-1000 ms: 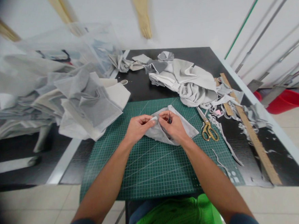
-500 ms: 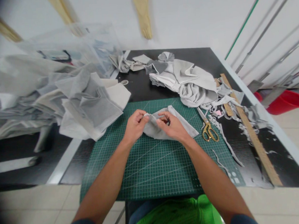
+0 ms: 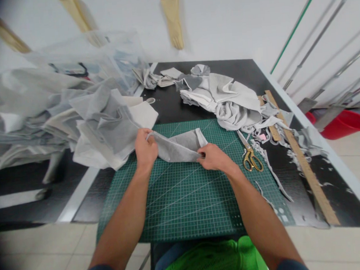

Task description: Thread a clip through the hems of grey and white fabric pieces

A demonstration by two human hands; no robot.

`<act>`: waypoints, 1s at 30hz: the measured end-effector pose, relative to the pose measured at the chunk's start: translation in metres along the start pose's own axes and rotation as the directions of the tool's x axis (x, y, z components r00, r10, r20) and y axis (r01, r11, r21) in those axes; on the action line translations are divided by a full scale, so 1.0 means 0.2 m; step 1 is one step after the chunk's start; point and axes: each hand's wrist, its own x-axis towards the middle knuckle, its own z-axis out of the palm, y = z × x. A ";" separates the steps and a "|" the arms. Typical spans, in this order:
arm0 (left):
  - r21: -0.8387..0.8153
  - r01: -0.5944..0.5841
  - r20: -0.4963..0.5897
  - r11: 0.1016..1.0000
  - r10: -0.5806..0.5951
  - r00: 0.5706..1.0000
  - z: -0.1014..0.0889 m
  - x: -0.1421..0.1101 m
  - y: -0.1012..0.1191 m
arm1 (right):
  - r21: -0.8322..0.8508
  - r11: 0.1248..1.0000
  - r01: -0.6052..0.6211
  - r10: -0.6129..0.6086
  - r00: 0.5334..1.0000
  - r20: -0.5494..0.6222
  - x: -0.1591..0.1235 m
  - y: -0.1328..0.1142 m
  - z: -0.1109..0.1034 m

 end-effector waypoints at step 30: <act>0.233 -0.606 0.719 0.760 0.285 0.634 0.03 -0.19 0.25 | 0.556 0.808 -0.196 0.314 0.941 -0.126 0.02 0.11 -0.01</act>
